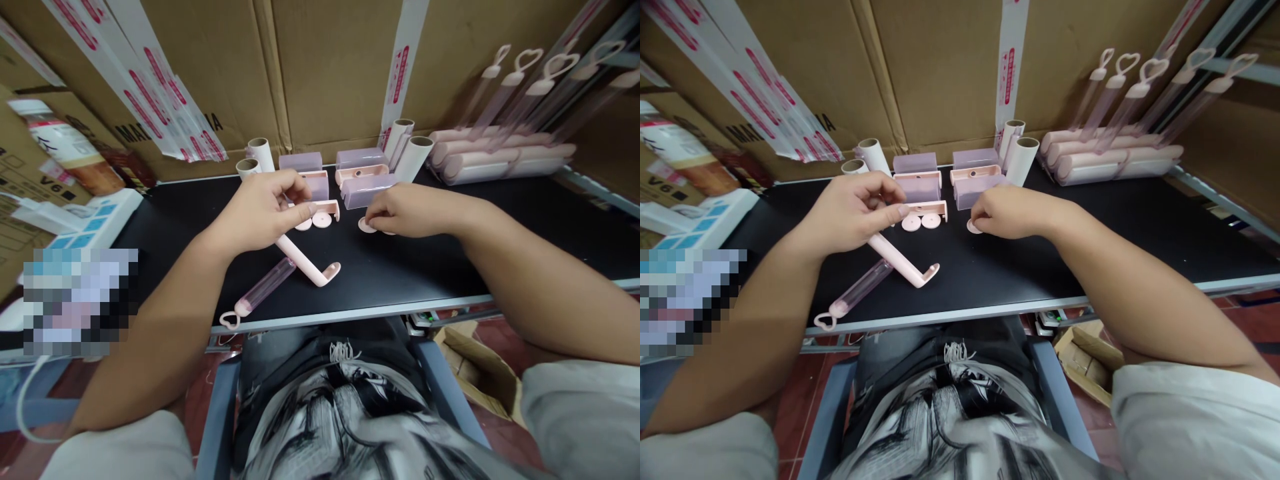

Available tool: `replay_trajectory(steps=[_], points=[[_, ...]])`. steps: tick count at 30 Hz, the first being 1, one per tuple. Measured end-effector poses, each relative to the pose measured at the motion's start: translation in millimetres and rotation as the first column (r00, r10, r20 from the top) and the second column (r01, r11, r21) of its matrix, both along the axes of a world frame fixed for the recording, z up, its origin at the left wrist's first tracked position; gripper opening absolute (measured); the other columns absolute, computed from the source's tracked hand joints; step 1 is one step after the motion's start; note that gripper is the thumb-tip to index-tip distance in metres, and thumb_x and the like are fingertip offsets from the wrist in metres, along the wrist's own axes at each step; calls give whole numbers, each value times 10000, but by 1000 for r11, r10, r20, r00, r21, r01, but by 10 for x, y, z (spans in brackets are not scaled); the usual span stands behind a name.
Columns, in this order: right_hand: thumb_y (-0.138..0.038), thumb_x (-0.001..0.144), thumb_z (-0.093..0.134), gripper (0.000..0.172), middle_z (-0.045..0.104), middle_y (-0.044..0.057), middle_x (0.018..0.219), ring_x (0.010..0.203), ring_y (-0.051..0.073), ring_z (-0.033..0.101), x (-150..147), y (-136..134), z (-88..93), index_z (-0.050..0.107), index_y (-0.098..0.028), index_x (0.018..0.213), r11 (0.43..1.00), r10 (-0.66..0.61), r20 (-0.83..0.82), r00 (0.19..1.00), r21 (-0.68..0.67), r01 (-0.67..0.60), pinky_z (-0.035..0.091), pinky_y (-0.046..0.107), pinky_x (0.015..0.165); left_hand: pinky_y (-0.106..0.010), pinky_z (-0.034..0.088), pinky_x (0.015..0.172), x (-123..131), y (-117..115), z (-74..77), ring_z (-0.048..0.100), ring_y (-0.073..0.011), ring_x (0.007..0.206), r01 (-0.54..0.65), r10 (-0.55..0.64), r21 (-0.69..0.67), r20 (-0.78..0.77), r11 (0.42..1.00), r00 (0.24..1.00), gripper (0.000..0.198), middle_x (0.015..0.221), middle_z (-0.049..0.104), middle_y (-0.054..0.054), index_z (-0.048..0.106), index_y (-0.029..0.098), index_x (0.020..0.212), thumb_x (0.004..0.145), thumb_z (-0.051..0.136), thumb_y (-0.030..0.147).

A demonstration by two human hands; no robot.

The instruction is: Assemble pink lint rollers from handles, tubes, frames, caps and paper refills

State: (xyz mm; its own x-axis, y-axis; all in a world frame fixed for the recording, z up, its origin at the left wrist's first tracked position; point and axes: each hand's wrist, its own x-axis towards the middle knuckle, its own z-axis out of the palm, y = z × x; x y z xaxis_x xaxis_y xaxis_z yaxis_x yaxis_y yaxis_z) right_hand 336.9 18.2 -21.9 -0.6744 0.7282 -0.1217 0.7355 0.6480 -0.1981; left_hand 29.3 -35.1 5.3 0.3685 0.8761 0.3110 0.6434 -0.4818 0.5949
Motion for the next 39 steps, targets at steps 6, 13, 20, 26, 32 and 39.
replay_trajectory(steps=[6, 13, 20, 26, 32, 39], points=[[-288, 1036, 594, 284, 859, 80, 982, 851, 238, 732, -42, 35, -64, 858, -200, 975, 1000, 1, 17, 1000, 12, -1, 496, 360, 819, -291, 477, 623, 26, -30, -1, 613, -149, 671, -7, 8, -13, 53, 1000, 999, 275, 816, 728, -6, 720, 228, 911, 866, 789, 490], [-322, 1048, 576, 313, 828, 75, 897, 780, 214, 692, -53, 32, -67, 821, -203, 894, 999, 8, 17, 1000, 47, -9, 452, 339, 755, -296, 483, 625, 36, -37, -4, 641, -162, 696, -9, 9, -6, 44, 1000, 999, 279, 831, 743, -17, 717, 227, 909, 873, 768, 499], [-375, 1033, 639, 327, 712, 39, 751, 688, 169, 555, -89, -12, -72, 716, -193, 773, 996, 26, -189, 982, 86, -9, 397, 326, 697, -319, 501, 649, 61, -81, -6, 645, -168, 698, 8, -11, 43, 62, 999, 998, 285, 806, 734, -16, 731, 222, 903, 897, 741, 507], [-726, 1049, 729, 558, 731, 24, 928, 789, 157, 690, -493, -300, -316, 679, -181, 1159, 832, -48, -797, 603, -366, -417, 578, 280, 725, -364, 531, 667, 150, -187, -65, 679, -201, 732, -1, -18, 164, 114, 987, 993, 305, 810, 737, -41, 723, 228, 892, 959, 667, 520], [-693, 1080, 724, 582, 831, 90, 1154, 847, 160, 816, -703, -550, -379, 583, -210, 1373, 375, -202, -758, 620, -645, -666, 650, 261, 727, -409, 599, 728, 258, -354, 0, 776, -270, 926, -85, 72, 136, 98, 987, 993, 412, 958, 772, -75, 726, 260, 1015, 1032, 594, 650], [-626, 1053, 805, 538, 850, 50, 921, 688, 190, 831, -710, -543, -433, 555, -215, 1294, 171, -355, -686, 635, -716, -677, 601, 221, 536, -360, 638, 714, 326, -199, -229, 752, -172, 781, 0, -143, 377, 351, 926, 926, 398, 1029, 764, -38, 674, 259, 1154, 1100, 597, 646]])
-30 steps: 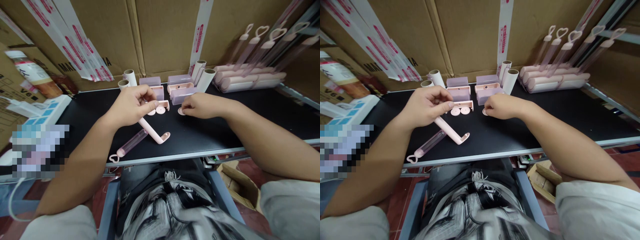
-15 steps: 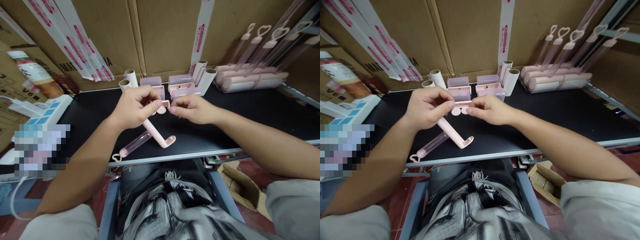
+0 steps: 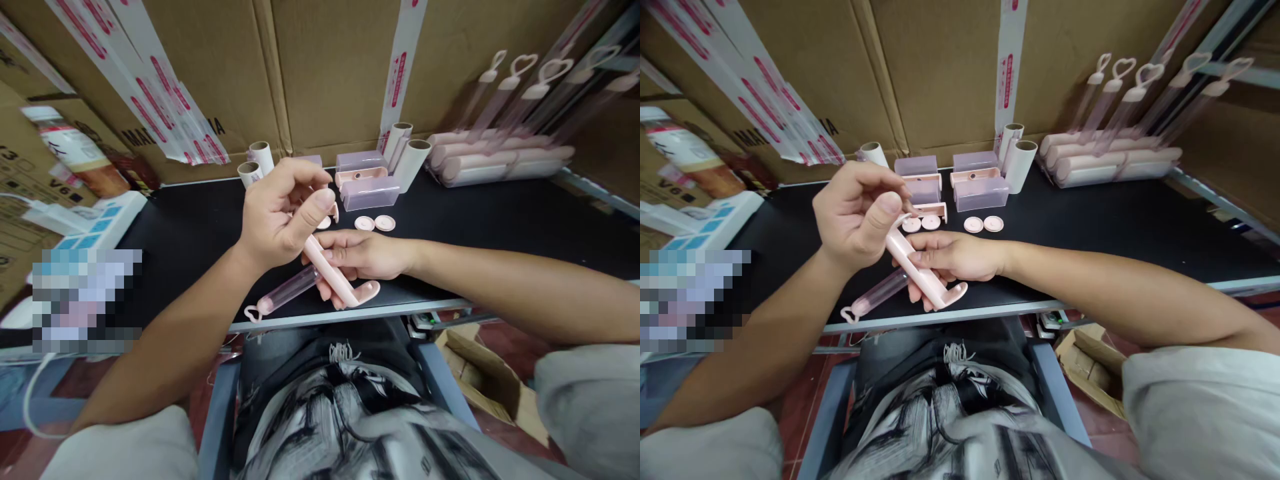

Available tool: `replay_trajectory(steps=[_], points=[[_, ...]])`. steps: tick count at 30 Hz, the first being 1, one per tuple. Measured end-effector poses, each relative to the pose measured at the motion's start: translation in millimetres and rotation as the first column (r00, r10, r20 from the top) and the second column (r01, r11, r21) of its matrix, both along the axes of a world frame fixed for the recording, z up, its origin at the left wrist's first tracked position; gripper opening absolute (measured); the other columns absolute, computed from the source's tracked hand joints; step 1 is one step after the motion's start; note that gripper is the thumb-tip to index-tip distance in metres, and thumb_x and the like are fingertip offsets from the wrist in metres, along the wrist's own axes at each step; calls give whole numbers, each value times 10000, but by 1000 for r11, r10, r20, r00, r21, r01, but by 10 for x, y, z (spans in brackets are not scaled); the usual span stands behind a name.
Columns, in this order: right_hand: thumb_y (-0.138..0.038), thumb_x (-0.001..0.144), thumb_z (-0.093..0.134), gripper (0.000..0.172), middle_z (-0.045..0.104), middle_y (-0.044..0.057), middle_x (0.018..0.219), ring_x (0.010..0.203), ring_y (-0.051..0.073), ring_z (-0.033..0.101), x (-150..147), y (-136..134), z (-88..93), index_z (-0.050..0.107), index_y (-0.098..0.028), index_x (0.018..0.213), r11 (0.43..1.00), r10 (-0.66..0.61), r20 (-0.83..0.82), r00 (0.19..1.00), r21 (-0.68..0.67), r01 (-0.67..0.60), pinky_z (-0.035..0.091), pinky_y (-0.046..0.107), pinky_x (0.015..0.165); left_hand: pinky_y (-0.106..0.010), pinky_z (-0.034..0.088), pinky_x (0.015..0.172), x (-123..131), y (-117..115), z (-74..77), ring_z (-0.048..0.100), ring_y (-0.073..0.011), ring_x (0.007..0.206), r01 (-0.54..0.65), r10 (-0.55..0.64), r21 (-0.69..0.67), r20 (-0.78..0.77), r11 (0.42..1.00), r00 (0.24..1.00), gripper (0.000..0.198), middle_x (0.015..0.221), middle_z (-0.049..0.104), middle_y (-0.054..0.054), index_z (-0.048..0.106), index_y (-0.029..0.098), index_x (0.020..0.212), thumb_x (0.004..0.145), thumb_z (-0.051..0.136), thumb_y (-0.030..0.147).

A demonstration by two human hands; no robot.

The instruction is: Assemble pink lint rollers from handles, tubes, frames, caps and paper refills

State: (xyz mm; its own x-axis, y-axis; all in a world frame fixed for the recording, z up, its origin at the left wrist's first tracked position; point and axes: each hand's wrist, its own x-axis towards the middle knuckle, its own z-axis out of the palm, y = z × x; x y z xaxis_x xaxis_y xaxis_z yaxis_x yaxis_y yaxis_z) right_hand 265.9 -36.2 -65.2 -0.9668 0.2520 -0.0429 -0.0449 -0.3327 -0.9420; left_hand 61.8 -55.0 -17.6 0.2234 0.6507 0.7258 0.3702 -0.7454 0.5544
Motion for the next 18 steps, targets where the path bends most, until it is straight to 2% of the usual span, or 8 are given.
replay_trajectory(steps=[2, 4, 7, 10, 13, 15, 18], points=[[-613, 1040, 826, 525, 834, 28, 864, 659, 200, 829, 18, 45, -18, 551, -216, 1247, 1000, -23, -35, 999, -15, 22, 549, 198, 461, -338, 627, 680, -13, 121, -109, 751, -167, 793, 11, -15, 63, 70, 998, 997, 490, 1118, 758, -50, 637, 273, 1264, 1097, 574, 729], [-599, 1039, 834, 505, 825, 16, 856, 667, 204, 837, 74, 94, 9, 559, -213, 1214, 997, -71, -56, 996, 7, 72, 553, 199, 453, -309, 606, 637, -61, 225, -163, 736, -160, 788, 45, -50, 56, 97, 997, 994, 566, 1165, 750, -63, 584, 298, 1366, 1085, 551, 789], [-602, 1039, 835, 489, 819, 12, 859, 693, 190, 842, 218, 159, 123, 585, -204, 1177, 982, -138, -105, 985, 118, 150, 605, 209, 514, -283, 563, 580, -163, 283, -120, 704, -149, 704, 192, -193, -151, 9, 970, 981, 656, 1092, 758, -64, 544, 280, 1464, 1080, 556, 812], [-585, 1032, 849, 460, 809, -2, 860, 715, 170, 837, 349, 195, 235, 618, -205, 1151, 937, -246, -141, 959, 220, 273, 676, 244, 626, -297, 594, 691, -224, 224, 7, 747, -189, 792, 262, -354, -377, -197, 888, 914, 674, 999, 785, -71, 700, 186, 1298, 1085, 562, 811], [-606, 1039, 828, 453, 805, 6, 852, 712, 169, 830, 381, 191, 257, 644, -203, 1134, 898, -291, -143, 946, 300, 321, 679, 251, 651, -283, 601, 809, -228, 139, 125, 775, -213, 931, 281, -443, -465, -287, 839, 849, 633, 1015, 825, -72, 785, 154, 1136, 1062, 643, 767], [-616, 1058, 799, 448, 813, 19, 857, 695, 165, 823, 356, 180, 225, 647, -203, 1144, 894, -281, -145, 949, 319, 314, 632, 217, 588, -253, 575, 763, -229, 110, 174, 761, -189, 874, 275, -462, -508, -290, 817, 838, 554, 983, 825, -54, 802, 149, 1125, 1029, 735, 691], [-588, 1070, 798, 423, 828, 16, 882, 717, 172, 835, 322, 181, 172, 631, -214, 1175, 921, -277, -145, 950, 241, 306, 616, 214, 580, -225, 500, 649, -245, 116, 202, 670, -139, 710, 258, -457, -519, -302, 815, 837, 473, 826, 757, -14, 789, 153, 993, 1003, 787, 626]])
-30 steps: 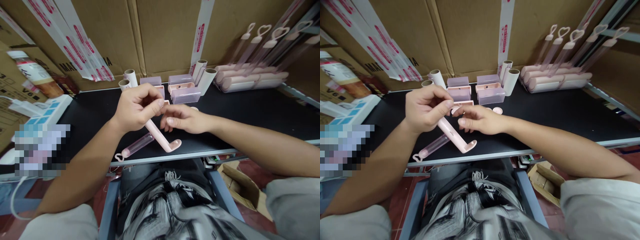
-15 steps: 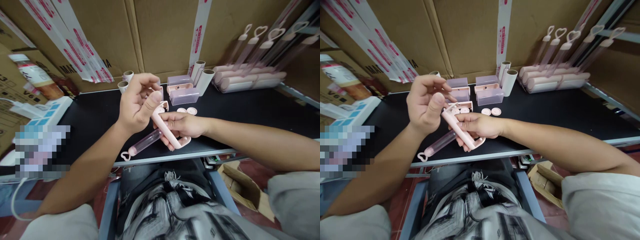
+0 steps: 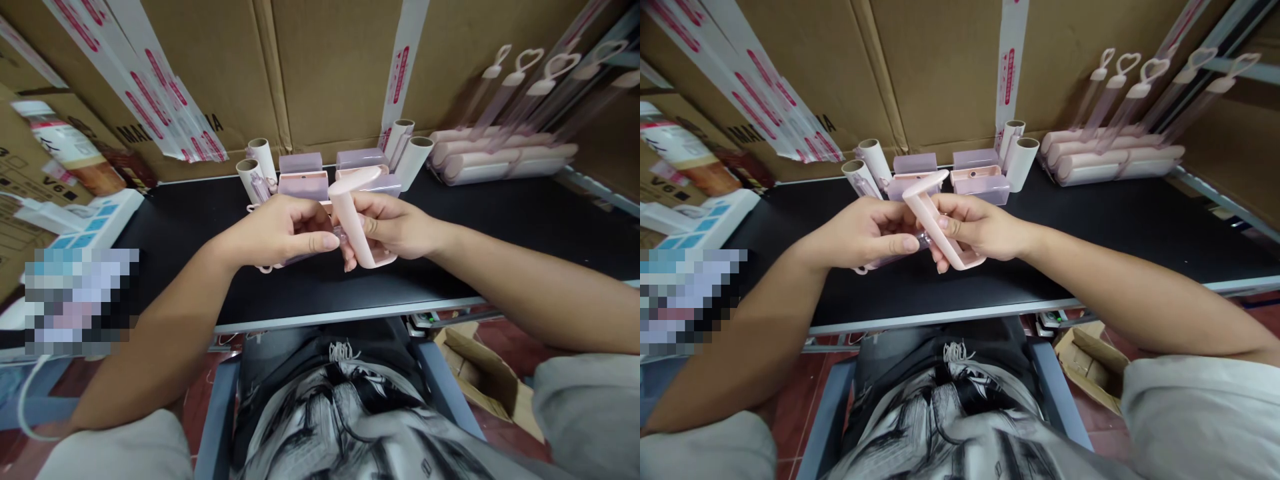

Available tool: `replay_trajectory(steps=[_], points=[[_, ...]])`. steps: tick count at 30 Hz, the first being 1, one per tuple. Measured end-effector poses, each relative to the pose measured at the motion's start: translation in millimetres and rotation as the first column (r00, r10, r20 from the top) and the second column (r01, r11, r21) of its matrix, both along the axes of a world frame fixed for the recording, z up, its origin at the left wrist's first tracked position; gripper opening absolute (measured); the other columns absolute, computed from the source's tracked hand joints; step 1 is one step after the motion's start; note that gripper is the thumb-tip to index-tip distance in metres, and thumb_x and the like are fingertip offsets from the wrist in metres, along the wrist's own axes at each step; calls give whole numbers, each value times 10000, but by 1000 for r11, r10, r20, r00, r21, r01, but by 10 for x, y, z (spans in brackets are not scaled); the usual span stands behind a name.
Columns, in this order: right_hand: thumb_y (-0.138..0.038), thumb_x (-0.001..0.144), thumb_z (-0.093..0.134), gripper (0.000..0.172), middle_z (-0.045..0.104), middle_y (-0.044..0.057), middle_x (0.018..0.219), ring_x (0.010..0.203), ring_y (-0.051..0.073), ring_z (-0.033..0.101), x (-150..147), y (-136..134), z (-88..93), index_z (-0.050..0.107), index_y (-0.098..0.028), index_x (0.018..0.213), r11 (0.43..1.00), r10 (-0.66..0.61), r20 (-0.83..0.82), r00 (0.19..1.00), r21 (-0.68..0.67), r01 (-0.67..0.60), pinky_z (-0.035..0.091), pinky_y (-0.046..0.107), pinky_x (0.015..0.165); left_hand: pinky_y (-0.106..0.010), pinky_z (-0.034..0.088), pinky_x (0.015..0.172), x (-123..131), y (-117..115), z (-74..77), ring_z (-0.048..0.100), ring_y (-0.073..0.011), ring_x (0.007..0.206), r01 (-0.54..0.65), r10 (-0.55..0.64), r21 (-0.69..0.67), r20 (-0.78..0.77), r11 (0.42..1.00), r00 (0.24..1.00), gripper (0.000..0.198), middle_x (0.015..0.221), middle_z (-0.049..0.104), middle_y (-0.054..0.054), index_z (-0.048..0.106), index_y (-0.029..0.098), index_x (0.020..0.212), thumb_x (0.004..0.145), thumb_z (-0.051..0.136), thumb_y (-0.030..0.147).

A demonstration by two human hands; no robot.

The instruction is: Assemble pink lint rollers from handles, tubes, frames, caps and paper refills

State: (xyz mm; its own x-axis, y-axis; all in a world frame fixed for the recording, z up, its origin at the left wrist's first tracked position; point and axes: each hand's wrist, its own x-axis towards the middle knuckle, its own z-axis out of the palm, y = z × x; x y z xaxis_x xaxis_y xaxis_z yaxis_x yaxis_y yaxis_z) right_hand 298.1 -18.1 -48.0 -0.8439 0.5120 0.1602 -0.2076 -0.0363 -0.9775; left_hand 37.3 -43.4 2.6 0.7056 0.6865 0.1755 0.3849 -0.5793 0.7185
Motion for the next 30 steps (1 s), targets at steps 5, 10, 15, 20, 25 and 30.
replay_trajectory(steps=[5, 10, 15, 20, 25, 30], points=[[-573, 1066, 808, 472, 881, 85, 1035, 851, 222, 873, 44, 54, 12, 601, -230, 1315, 951, 248, 12, 969, -192, -241, 676, 312, 738, -225, 450, 639, -2, 33, -39, 562, -111, 652, 48, -49, 83, 22, 995, 999, 472, 738, 651, 24, 686, 174, 882, 1065, 707, 609], [-498, 1100, 782, 358, 873, 92, 1002, 831, 182, 837, 12, 52, -33, 642, -205, 1251, 946, 289, -41, 956, -141, -292, 612, 252, 709, -257, 515, 709, 34, 38, -140, 654, -157, 768, 8, -12, 83, 45, 997, 999, 646, 893, 724, -18, 672, 189, 1019, 950, 761, 825], [-499, 1139, 723, 366, 836, 90, 923, 655, 102, 690, -61, 75, -149, 708, -135, 1104, 949, 308, -8, 951, 73, -307, 548, 196, 612, -340, 583, 835, 65, 77, -241, 758, -263, 985, 47, -39, 112, -75, 993, 996, 799, 1150, 794, -106, 694, 184, 1262, 893, 782, 887], [-450, 1141, 733, 337, 808, 72, 911, 720, 102, 704, -73, 56, -148, 719, -125, 1051, 970, 201, -26, 979, 146, -196, 565, 191, 653, -356, 577, 1007, 87, 71, -202, 783, -273, 1097, 117, -105, 102, -117, 988, 988, 575, 1227, 846, -96, 769, 210, 1225, 1009, 758, 743], [-487, 1129, 745, 364, 797, 66, 899, 763, 121, 735, -109, -9, -146, 719, -138, 1027, 977, 134, -70, 989, 175, -120, 599, 232, 741, -334, 574, 959, 82, 31, -134, 790, -259, 1052, 83, -60, 147, -154, 986, 986, 548, 1193, 872, -84, 785, 211, 1164, 1041, 700, 738], [-549, 1072, 809, 401, 791, 50, 842, 760, 139, 747, -127, -49, -124, 732, -157, 1035, 990, 33, -62, 998, 141, -24, 595, 237, 715, -311, 508, 762, 97, -21, -100, 762, -231, 838, -6, 43, 217, -166, 976, 985, 684, 951, 848, -53, 785, 205, 1115, 1034, 603, 859]])
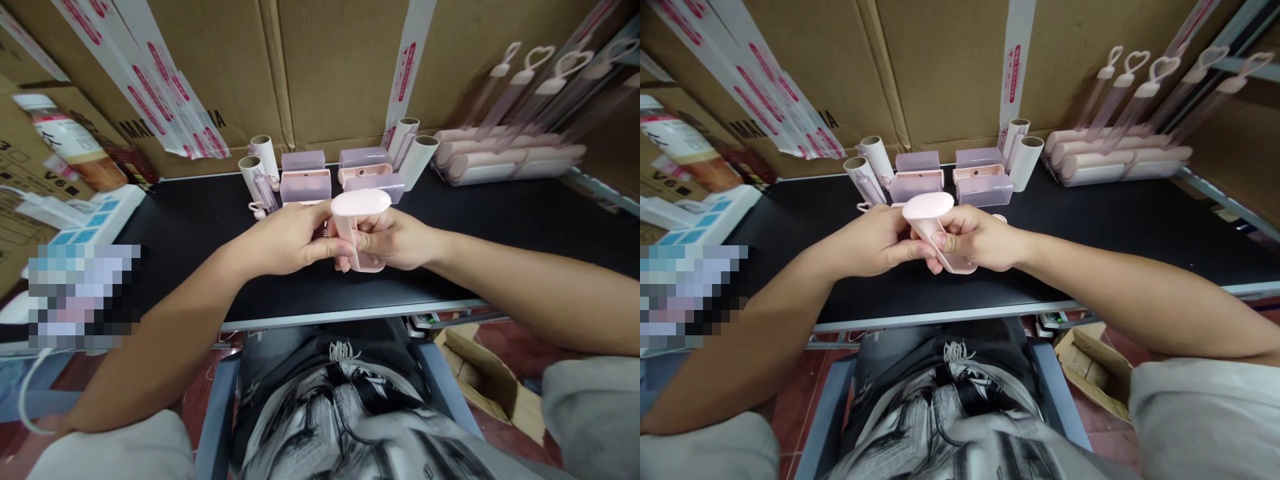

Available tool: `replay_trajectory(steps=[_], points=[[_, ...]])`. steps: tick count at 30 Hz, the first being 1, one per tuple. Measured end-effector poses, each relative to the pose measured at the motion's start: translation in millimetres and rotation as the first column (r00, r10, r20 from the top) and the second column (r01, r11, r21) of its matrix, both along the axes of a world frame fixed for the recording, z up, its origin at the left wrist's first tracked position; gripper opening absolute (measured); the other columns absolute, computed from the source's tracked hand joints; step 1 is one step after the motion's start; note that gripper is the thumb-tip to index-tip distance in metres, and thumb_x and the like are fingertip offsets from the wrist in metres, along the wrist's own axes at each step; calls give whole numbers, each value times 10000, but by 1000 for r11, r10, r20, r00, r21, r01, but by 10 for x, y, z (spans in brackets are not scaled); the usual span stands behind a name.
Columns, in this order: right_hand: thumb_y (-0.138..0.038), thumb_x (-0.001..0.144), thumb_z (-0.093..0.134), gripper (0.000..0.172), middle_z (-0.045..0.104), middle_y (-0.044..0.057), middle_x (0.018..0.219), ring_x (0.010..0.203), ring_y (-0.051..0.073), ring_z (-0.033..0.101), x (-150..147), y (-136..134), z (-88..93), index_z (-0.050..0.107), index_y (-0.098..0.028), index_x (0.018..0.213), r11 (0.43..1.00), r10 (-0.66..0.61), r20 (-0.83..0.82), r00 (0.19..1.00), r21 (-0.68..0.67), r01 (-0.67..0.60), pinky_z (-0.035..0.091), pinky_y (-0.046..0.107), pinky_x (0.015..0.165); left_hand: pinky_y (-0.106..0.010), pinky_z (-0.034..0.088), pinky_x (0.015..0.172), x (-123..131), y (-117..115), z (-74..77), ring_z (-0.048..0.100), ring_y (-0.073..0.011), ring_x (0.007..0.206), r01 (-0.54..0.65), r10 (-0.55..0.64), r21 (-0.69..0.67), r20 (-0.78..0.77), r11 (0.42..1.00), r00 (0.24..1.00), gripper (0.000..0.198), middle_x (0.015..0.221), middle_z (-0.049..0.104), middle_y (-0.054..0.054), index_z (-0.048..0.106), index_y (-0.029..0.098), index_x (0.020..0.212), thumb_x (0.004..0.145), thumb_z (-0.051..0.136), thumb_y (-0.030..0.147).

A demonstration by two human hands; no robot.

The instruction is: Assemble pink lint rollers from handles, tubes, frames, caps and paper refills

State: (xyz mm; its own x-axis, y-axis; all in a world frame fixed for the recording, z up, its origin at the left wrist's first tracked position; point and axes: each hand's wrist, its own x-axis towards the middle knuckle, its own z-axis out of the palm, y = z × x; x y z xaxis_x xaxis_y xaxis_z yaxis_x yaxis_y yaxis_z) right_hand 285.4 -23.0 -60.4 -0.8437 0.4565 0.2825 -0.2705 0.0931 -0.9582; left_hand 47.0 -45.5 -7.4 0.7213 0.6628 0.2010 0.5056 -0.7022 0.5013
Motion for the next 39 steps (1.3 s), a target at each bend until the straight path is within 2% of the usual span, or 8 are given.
replay_trajectory(steps=[8, 14, 21, 25, 31, 35, 37, 39], points=[[-481, 1021, 893, 355, 803, 22, 818, 722, 132, 760, 16, -44, 105, 766, -167, 1127, 992, -69, -46, 997, -111, 63, 628, 250, 736, -303, 467, 664, 80, -104, -14, 755, -219, 741, -160, 157, 63, 44, 985, 987, 745, 893, 842, -70, 806, 199, 1081, 1022, 576, 905], [-515, 999, 905, 379, 767, -4, 738, 641, 126, 717, 48, -47, 160, 773, -178, 1112, 989, -98, 0, 995, -115, 98, 600, 238, 653, -294, 549, 730, 152, -196, -20, 811, -231, 824, -220, 216, 28, 111, 975, 970, 734, 931, 871, -71, 815, 204, 1136, 1046, 555, 885], [-450, 934, 965, 355, 759, -4, 704, 586, 129, 686, 61, -19, 131, 811, -184, 1112, 978, -182, 30, 983, -100, 184, 494, 199, 521, -327, 477, 662, 221, -222, -34, 775, -263, 751, -369, 366, 142, 45, 919, 929, 766, 857, 837, -90, 845, 186, 1086, 1003, 604, 908], [-464, 921, 975, 377, 752, 4, 686, 556, 128, 666, 53, -46, 159, 813, -181, 1112, 978, -173, 38, 984, -115, 177, 491, 198, 507, -325, 508, 742, 217, -220, -31, 797, -259, 846, -276, 270, 52, 95, 960, 958, 668, 921, 863, -73, 873, 216, 1034, 1036, 634, 840], [-520, 1069, 804, 376, 690, -6, 667, 417, 47, 392, 60, -194, 291, 749, -170, 944, 995, -22, 92, 995, -99, 31, 270, 183, 401, -300, 513, 814, 153, -188, -34, 770, -205, 898, 55, -37, -64, 247, 996, 968, 490, 960, 872, -17, 912, 285, 974, 1029, 740, 740], [-552, 1040, 826, 392, 707, 23, 678, 493, 90, 476, 168, -271, 390, 750, -169, 1004, 990, 117, 91, 989, -91, -109, 309, 211, 428, -293, 428, 638, 61, -112, -16, 614, -151, 638, 197, -190, -46, 135, 979, 972, 621, 674, 697, -9, 796, 204, 794, 951, 778, 804], [-564, 1036, 830, 389, 721, 32, 687, 507, 108, 487, 260, -253, 462, 751, -184, 1056, 997, 58, 93, 994, -57, -53, 290, 222, 420, -290, 361, 579, 20, -71, 10, 492, -116, 552, 146, -143, -5, 150, 989, 978, 710, 589, 569, 20, 664, 190, 688, 947, 740, 846], [-525, 1021, 868, 348, 747, 34, 732, 544, 124, 562, 366, -166, 541, 746, -208, 1094, 984, -179, 32, 983, 29, 178, 320, 229, 447, -287, 336, 567, -13, -31, 30, 428, -102, 541, 53, -62, 47, 219, 997, 974, 756, 572, 497, 36, 565, 197, 645, 960, 689, 873]])
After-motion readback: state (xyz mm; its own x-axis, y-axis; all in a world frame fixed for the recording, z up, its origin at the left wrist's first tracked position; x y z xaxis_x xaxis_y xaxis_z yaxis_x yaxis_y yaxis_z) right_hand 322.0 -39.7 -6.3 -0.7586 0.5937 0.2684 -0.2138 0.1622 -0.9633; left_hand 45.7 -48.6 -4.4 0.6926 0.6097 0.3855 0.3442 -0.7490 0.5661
